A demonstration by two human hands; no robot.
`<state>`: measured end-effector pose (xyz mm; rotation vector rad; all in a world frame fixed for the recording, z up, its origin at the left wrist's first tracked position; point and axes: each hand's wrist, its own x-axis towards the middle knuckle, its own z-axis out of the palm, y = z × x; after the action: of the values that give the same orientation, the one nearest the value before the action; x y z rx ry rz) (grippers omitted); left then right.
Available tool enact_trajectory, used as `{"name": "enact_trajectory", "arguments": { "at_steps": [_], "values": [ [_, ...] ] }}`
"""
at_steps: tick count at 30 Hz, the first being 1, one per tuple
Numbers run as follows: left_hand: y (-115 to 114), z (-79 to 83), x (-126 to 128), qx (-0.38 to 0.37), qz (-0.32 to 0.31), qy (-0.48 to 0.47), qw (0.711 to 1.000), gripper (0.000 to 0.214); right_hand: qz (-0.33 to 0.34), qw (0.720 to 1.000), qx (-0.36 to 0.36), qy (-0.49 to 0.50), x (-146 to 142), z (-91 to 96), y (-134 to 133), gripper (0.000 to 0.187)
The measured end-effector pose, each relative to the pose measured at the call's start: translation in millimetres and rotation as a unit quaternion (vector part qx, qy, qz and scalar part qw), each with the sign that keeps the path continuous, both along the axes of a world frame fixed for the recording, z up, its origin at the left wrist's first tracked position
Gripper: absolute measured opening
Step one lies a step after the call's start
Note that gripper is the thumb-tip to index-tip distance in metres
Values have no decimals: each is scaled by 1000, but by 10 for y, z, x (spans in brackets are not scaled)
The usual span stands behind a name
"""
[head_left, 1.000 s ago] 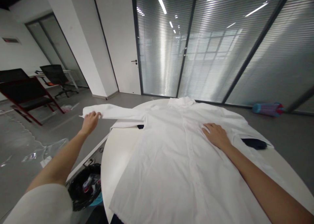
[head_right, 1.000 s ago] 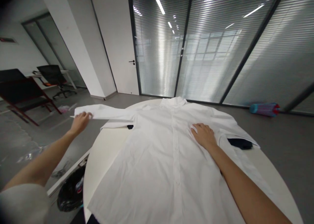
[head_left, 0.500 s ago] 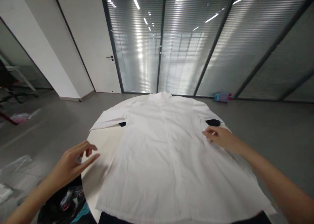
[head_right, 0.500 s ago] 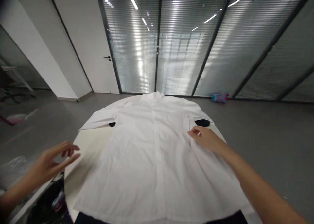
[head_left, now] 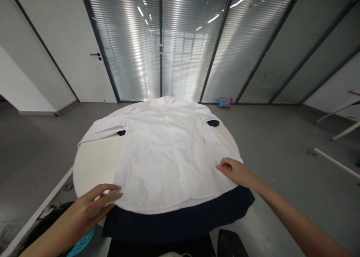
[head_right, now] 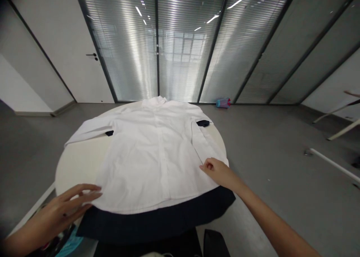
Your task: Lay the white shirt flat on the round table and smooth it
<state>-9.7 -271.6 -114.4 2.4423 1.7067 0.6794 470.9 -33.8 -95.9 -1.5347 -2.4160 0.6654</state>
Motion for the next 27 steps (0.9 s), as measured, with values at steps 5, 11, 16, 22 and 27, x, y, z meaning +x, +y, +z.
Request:
{"name": "enact_trajectory", "arguments": {
  "at_steps": [5,11,16,22,27],
  "values": [
    [-6,77,181,112,20,63,992,38,-71,992,90,-45,192,-4,146,34],
    [-80,-84,234,99,-11,108,989,41,-129,982,87,-111,497,-192,187,27],
    [25,126,277,160,12,79,984,31,-129,988,77,-46,436,-16,296,21],
    [86,562,432,143,7,-22,989,29,-197,967,124,102,751,314,343,43],
    [-150,508,533,-137,-107,-40,984,24,-96,990,77,64,1077,-194,170,34]
  ]
}}
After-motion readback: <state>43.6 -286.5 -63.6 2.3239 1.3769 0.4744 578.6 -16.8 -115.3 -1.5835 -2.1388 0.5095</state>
